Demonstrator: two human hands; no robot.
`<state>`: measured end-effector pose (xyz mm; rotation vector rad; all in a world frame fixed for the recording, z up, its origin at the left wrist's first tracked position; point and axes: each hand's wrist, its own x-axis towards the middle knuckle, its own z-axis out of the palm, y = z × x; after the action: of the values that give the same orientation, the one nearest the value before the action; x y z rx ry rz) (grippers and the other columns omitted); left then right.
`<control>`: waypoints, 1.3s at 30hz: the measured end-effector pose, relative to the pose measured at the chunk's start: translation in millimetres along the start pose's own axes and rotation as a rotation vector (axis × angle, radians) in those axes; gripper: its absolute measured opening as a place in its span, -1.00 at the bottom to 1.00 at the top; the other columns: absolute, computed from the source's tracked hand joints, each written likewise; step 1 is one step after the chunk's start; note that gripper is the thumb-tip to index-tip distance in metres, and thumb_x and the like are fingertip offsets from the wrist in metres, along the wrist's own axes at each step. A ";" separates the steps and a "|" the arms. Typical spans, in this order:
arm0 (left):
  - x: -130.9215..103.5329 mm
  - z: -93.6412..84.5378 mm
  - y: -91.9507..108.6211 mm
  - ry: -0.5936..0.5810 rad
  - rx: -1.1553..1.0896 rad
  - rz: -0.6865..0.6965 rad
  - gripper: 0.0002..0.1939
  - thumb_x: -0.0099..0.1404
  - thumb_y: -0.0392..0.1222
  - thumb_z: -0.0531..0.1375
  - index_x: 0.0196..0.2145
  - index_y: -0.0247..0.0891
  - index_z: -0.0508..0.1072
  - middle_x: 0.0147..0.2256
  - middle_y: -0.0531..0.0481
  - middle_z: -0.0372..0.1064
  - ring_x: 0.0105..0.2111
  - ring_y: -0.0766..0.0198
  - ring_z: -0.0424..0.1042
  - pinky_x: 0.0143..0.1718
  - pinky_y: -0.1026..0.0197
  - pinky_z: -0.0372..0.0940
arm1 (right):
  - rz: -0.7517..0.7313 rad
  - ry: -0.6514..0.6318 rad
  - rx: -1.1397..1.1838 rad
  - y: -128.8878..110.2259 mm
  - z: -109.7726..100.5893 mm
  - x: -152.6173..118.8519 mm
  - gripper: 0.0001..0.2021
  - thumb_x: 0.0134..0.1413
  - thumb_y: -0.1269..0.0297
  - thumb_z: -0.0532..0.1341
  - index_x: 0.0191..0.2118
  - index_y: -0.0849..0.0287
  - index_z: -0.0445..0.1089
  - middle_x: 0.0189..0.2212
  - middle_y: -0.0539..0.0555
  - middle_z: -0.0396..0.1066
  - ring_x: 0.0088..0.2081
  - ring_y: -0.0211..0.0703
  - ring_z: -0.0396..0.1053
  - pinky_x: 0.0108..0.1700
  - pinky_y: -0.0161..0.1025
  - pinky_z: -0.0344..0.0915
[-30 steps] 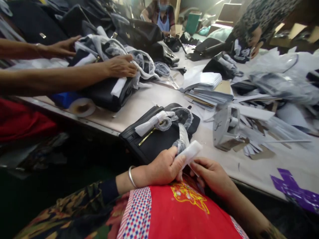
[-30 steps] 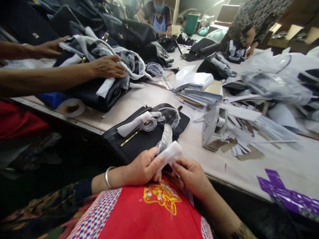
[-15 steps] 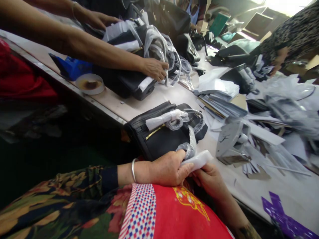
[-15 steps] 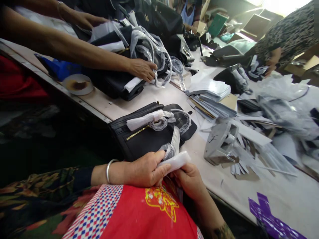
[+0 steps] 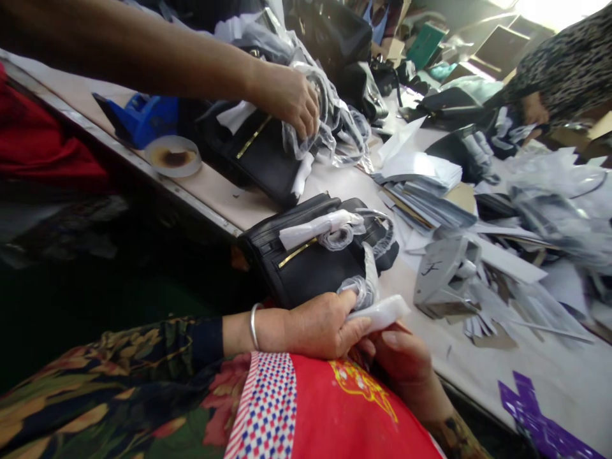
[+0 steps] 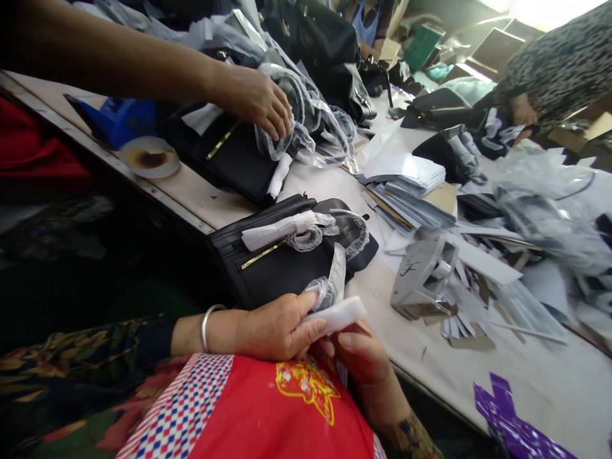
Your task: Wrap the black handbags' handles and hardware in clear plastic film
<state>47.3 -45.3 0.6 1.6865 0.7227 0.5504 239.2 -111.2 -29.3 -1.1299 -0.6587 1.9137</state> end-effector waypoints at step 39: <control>9.3 5.0 20.1 -0.344 0.812 0.140 -0.61 0.51 -0.02 -0.12 -0.03 -0.21 0.42 -0.16 -0.21 0.49 -0.34 0.00 0.57 -0.48 0.14 0.39 | 0.097 0.541 0.334 -15.0 48.5 9.1 -0.76 -0.21 0.27 0.49 -0.39 0.20 0.48 -0.55 -0.02 0.50 -0.54 -0.18 0.45 -0.52 -0.31 0.37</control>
<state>60.8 -45.1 18.9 2.5193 0.6088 0.0265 199.3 -97.1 0.3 -1.3904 0.0118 1.6077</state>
